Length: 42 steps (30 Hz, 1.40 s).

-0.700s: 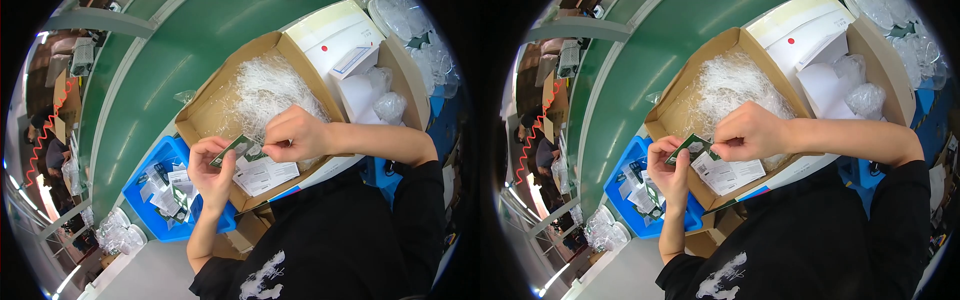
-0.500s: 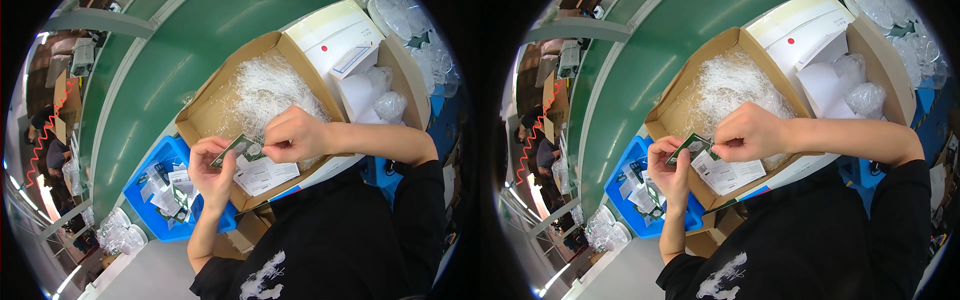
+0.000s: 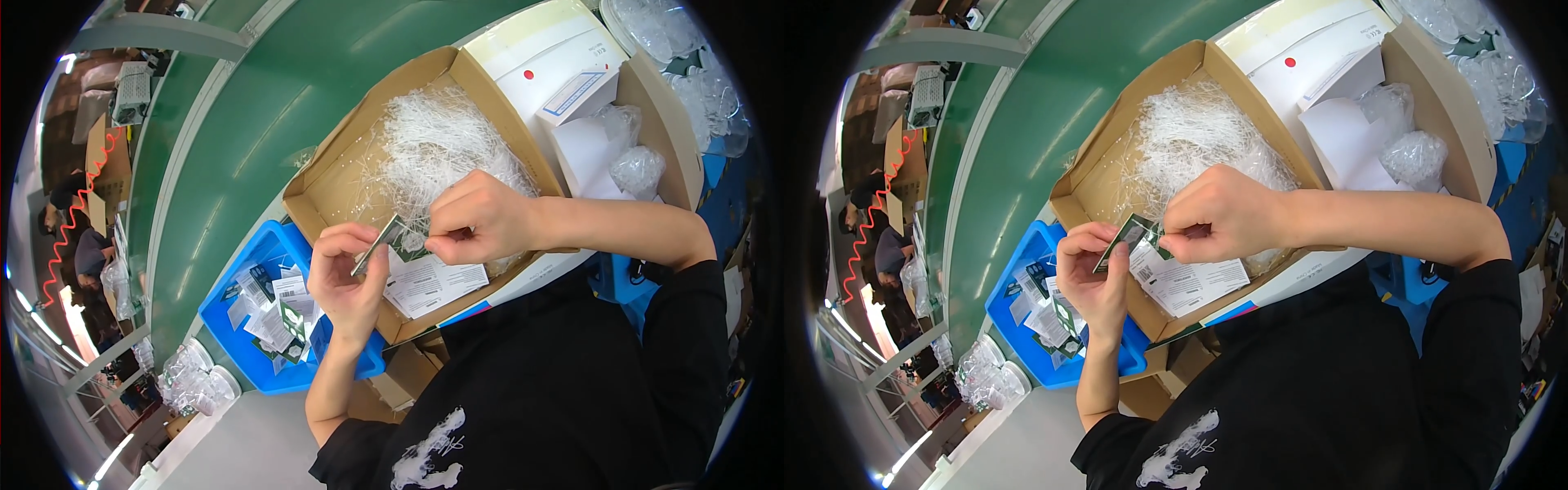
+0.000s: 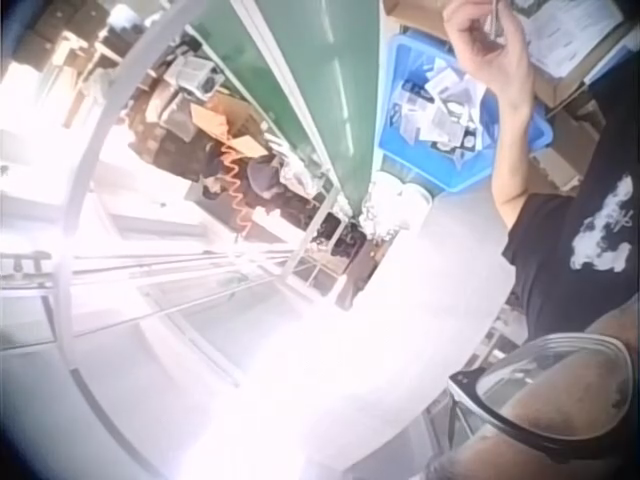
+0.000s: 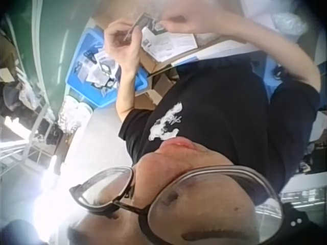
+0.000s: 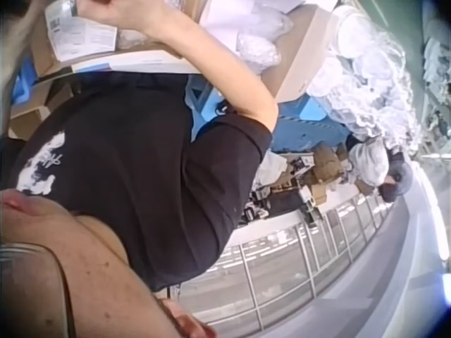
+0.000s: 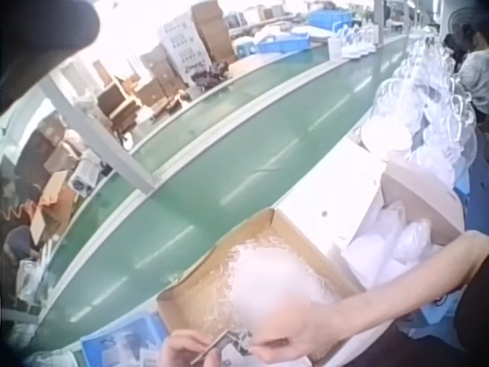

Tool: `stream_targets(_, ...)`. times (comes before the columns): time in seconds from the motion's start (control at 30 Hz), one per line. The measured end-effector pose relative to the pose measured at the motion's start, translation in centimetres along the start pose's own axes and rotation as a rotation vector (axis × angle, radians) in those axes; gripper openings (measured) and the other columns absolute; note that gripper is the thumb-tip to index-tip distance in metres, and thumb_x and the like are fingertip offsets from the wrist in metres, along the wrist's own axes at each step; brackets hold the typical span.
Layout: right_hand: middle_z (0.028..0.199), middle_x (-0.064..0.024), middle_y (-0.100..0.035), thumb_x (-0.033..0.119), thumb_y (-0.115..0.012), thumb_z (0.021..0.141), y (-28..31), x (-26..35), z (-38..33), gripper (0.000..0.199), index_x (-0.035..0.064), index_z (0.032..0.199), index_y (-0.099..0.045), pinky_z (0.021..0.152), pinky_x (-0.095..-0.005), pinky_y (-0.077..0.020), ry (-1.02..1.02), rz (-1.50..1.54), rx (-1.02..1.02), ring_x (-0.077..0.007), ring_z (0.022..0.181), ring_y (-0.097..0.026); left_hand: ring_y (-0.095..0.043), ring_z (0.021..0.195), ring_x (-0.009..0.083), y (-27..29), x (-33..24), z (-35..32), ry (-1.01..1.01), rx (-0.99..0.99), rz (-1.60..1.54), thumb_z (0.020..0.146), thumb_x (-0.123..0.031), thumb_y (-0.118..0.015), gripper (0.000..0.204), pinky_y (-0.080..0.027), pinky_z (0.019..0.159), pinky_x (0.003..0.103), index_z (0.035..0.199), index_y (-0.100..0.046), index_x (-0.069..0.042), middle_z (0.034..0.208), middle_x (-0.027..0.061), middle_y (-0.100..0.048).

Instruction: Packaging electrical components and instruction manuals into boxes at a factory assembly line.

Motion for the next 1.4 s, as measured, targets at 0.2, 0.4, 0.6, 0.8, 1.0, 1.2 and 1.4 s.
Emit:
stream_targets(0.2, 0.058, -0.0052, -0.051, 0.004, -0.068, 0.079, -0.06, -0.07, 0.05, 0.017, 0.0045, 0.065, -0.058, 0.045, -0.0324, -0.0393, -0.016, 0.0, -0.001, -0.0204, 0.05, -0.052, -0.061, 0.094, 0.0186, -0.44, -0.16, -0.25, -0.05, 0.041, 0.055, 0.077, 0.016, -0.069, 0.029, -0.051, 0.084, 0.03, 0.093, -0.055, -0.002, 0.101, 0.0112, -0.06)
stream_targets(0.4, 0.059, -0.0053, -0.052, 0.005, -0.068, 0.079, 0.01, -0.12, 0.03, 0.016, 0.0041, 0.066, -0.058, 0.045, -0.0322, -0.0392, -0.024, 0.001, -0.017, -0.0205, 0.049, -0.052, -0.062, 0.091, 0.0191, -0.58, -0.05, -0.26, -0.089, 0.075, 0.095, 0.074, 0.016, -0.071, 0.029, -0.051, 0.082, 0.03, 0.091, -0.056, -0.002, 0.099, 0.0117, -0.062)
stream_targets(0.6, 0.059, -0.0059, -0.053, 0.009, -0.067, 0.081, 0.01, -0.23, 0.08, 0.017, 0.0041, 0.066, -0.059, 0.046, -0.0333, -0.0405, -0.052, -0.029, -0.01, -0.0221, 0.051, -0.054, -0.062, 0.096, 0.0214, -0.81, -0.02, -0.53, -0.114, 0.185, 0.131, 0.076, 0.018, -0.068, 0.028, -0.051, 0.086, 0.033, 0.092, -0.055, -0.001, 0.101, 0.0133, -0.061)
stream_targets(0.8, 0.06, -0.0063, -0.054, 0.01, -0.066, 0.084, 0.17, -0.43, 0.13, 0.018, 0.0032, 0.068, -0.06, 0.047, -0.0335, -0.0409, -0.072, 0.0, -0.032, -0.0219, 0.051, -0.054, -0.063, 0.096, 0.0225, -0.87, -0.05, -0.61, -0.124, 0.194, 0.123, 0.077, 0.018, -0.068, 0.026, -0.053, 0.085, 0.034, 0.09, -0.056, 0.0, 0.1, 0.0137, -0.062)
stream_targets(1.0, 0.061, -0.0057, -0.054, 0.008, -0.066, 0.084, 0.12, -0.4, 0.16, 0.016, 0.0021, 0.07, -0.061, 0.046, -0.0321, -0.0403, -0.063, -0.015, -0.032, -0.0193, 0.05, -0.053, -0.064, 0.096, 0.023, -0.85, -0.44, -0.61, -0.165, 0.164, 0.134, 0.077, 0.018, -0.068, 0.026, -0.053, 0.086, 0.035, 0.09, -0.055, -0.001, 0.099, 0.014, -0.063)
stream_targets(1.2, 0.06, -0.0057, -0.054, 0.008, -0.067, 0.083, -0.01, -0.32, 0.23, 0.017, 0.0023, 0.069, -0.06, 0.046, -0.0322, -0.0396, -0.051, 0.006, -0.036, -0.0194, 0.05, -0.052, -0.064, 0.095, 0.0226, -0.85, -0.79, -0.7, -0.175, 0.123, 0.145, 0.078, 0.016, -0.069, 0.025, -0.052, 0.086, 0.034, 0.09, -0.055, -0.001, 0.099, 0.0143, -0.062)
stream_targets(1.4, 0.058, -0.0052, -0.052, 0.006, -0.067, 0.08, 0.16, -0.14, 0.23, 0.017, 0.0032, 0.065, -0.059, 0.045, -0.0323, -0.0387, -0.028, -0.009, -0.051, -0.0194, 0.049, -0.052, -0.062, 0.09, 0.0176, -0.89, -0.63, -0.59, -0.059, 0.068, 0.094, 0.08, 0.014, -0.069, 0.024, -0.052, 0.081, 0.03, 0.091, -0.053, -0.001, 0.099, 0.0143, -0.062)
Point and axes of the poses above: each hand's wrist, its own z-axis towards the middle knuckle, its own y-axis out of the back of the hand, x = y × z, the point moved 5 cm from there along z, towards the middle knuckle
